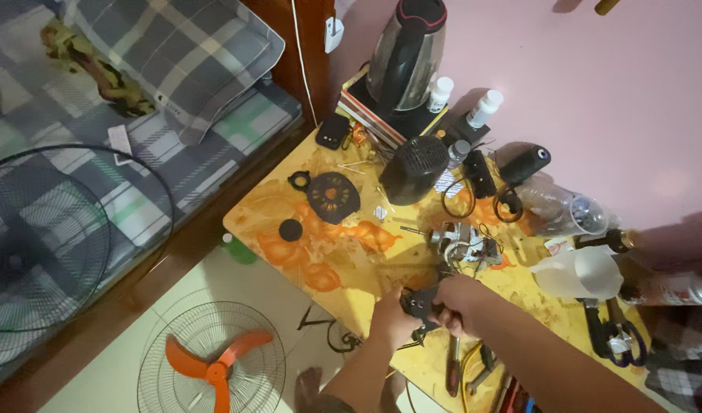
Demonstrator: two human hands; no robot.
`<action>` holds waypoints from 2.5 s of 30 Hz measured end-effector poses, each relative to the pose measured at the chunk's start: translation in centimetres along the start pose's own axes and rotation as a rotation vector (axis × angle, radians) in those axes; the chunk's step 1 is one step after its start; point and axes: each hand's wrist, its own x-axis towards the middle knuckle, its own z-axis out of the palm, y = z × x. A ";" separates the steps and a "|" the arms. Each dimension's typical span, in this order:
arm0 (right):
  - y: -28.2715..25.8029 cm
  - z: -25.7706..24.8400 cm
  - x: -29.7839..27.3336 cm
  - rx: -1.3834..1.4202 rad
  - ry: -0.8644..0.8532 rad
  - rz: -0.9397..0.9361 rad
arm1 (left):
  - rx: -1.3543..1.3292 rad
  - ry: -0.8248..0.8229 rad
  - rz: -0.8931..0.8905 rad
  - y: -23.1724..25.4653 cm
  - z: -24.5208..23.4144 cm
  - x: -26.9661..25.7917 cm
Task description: The person uses a screwdriver to manipulate a small black electronic device with an orange circular component on a cluttered table. They repeatedly tighten and loosen screws, reposition the device, and handle a small white plastic piece.
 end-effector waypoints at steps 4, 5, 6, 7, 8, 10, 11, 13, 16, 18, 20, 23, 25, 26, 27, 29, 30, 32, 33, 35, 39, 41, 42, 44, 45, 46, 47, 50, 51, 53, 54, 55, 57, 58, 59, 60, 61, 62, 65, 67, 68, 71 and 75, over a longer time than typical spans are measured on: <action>-0.8 0.6 -1.1 -0.141 0.062 0.010 | 0.008 0.057 0.093 -0.2 0.7 -0.2; -0.8 0.8 -1.2 -0.155 0.095 0.011 | 0.005 0.068 0.096 -0.2 0.7 0.0; -0.9 0.9 -1.1 -0.180 0.100 -0.012 | 0.003 0.078 0.099 -0.2 0.9 0.1; -0.7 1.1 -0.8 -0.204 0.104 -0.033 | 0.001 0.086 0.101 -0.4 1.0 0.2; -0.6 1.1 -0.3 -0.228 0.108 -0.054 | 0.024 0.051 0.065 -0.5 1.2 0.2; -0.4 0.9 0.8 -0.275 0.119 -0.098 | 0.067 -0.022 -0.002 -0.3 1.5 0.6; -0.3 0.8 1.5 -0.298 0.124 -0.118 | 0.055 0.017 0.031 -0.3 1.7 0.5; -0.9 0.2 2.8 -0.965 -0.043 -0.279 | 0.033 0.091 0.102 -0.1 1.8 0.3; -1.2 -0.4 3.4 -1.133 -0.014 -0.287 | -0.012 0.110 0.069 0.7 1.5 -0.1; -1.5 0.0 2.7 -0.968 0.099 -0.222 | -0.023 0.050 0.029 1.3 0.9 -0.3; -1.6 0.8 1.3 -0.802 0.202 -0.153 | -0.017 0.013 -0.005 1.7 0.5 -0.5; -2.3 1.9 -1.4 -1.535 0.109 -0.475 | -0.009 0.025 0.003 1.9 0.5 -0.6; -2.7 2.5 -3.3 -2.012 0.027 -0.701 | -0.036 0.073 0.066 1.6 0.7 -0.5; -2.9 2.8 -4.1 -2.249 -0.019 -0.817 | -0.023 0.066 0.056 1.4 0.9 -0.3; -2.8 3.0 -5.1 -2.027 0.069 -0.676 | -0.012 0.059 0.043 1.2 1.1 -0.2; -2.3 3.3 -6.7 -1.566 0.225 -0.416 | 0.022 0.032 0.009 0.7 1.2 -0.1; -2.1 3.5 -7.2 -1.628 0.242 -0.476 | 0.044 0.011 -0.012 0.6 1.2 0.1; -1.6 3.0 -8.2 -1.645 0.282 -0.509 | 0.067 -0.038 -0.052 0.7 1.5 0.0; -2.0 2.6 -8.3 -1.606 0.288 -0.488 | 0.074 -0.063 -0.069 0.9 1.2 0.2; -2.8 1.7 -8.1 -1.473 0.266 -0.407 | 0.087 -0.062 -0.054 1.0 0.5 0.3; -2.5 -0.1 -6.7 -1.094 0.170 -0.239 | 0.055 -0.025 -0.021 0.9 0.6 0.1; -2.5 0.0 -6.5 -1.157 0.155 -0.279 | 0.040 -0.024 -0.014 0.9 0.6 0.5; -2.8 0.3 -6.6 -1.218 0.159 -0.301 | 0.046 -0.020 0.007 0.8 0.5 0.7; -3.7 1.3 -7.0 -1.394 0.168 -0.348 | 0.058 -0.024 0.009 0.2 0.4 0.8; -3.8 1.5 -7.4 -1.522 0.187 -0.390 | 0.061 -0.037 -0.005 0.0 0.6 0.8; -3.5 1.5 -7.9 -1.654 0.210 -0.433 | 0.065 -0.051 -0.018 -0.2 0.7 0.6; -3.2 2.1 -8.2 -1.768 0.245 -0.486 | 0.078 -0.041 -0.008 -0.2 0.8 0.7; -2.4 3.2 -8.1 -1.620 0.325 -0.598 | 0.082 -0.033 0.030 0.6 0.8 1.4; -2.0 3.4 -7.5 -1.533 0.344 -0.639 | 0.065 -0.046 0.032 0.6 0.7 1.3; -1.3 3.7 -5.4 -1.362 0.364 -0.720 | 0.049 -0.057 0.010 0.7 0.6 1.1; -1.3 3.3 -4.2 -1.144 0.304 -0.577 | 0.048 -0.059 -0.005 0.6 0.5 1.0; -1.1 2.3 -3.1 -0.930 0.238 -0.431 | 0.050 -0.062 -0.019 0.3 0.4 0.6; -1.0 -0.5 -1.2 -0.499 0.110 -0.144 | 0.051 -0.055 -0.026 0.1 0.2 0.5; -0.8 -1.5 -0.4 -0.280 0.047 -0.005 | 0.053 -0.053 -0.028 0.1 0.1 0.7; -0.2 -2.5 0.0 -0.288 0.009 -0.034 | 0.047 -0.052 -0.027 0.2 0.2 0.8; 0.5 -3.5 0.2 -0.295 -0.029 -0.065 | 0.048 -0.053 -0.027 0.2 0.3 1.0; 1.3 -4.1 0.2 -0.300 -0.068 -0.092 | 0.051 -0.060 -0.033 0.0 0.4 0.8; 2.1 -4.5 0.2 -0.242 -0.089 -0.087 | 0.055 -0.062 -0.038 -0.1 0.4 0.8; 3.5 -4.7 -0.2 -0.070 -0.101 -0.062 | 0.060 -0.067 -0.035 -0.4 0.7 0.9; 3.7 -4.2 -0.4 0.044 -0.048 -0.027 | 0.044 -0.047 -0.015 -0.4 0.7 0.9; 3.5 -3.9 -0.4 0.098 -0.048 0.020 | 0.038 -0.063 -0.031 -0.4 0.7 0.9; 2.6 -2.8 0.0 0.227 -0.019 0.145 | 0.017 -0.082 -0.042 -0.1 0.5 0.7; 0.7 -0.8 0.9 0.059 0.051 0.096 | 0.045 -0.014 0.052 0.4 0.2 0.3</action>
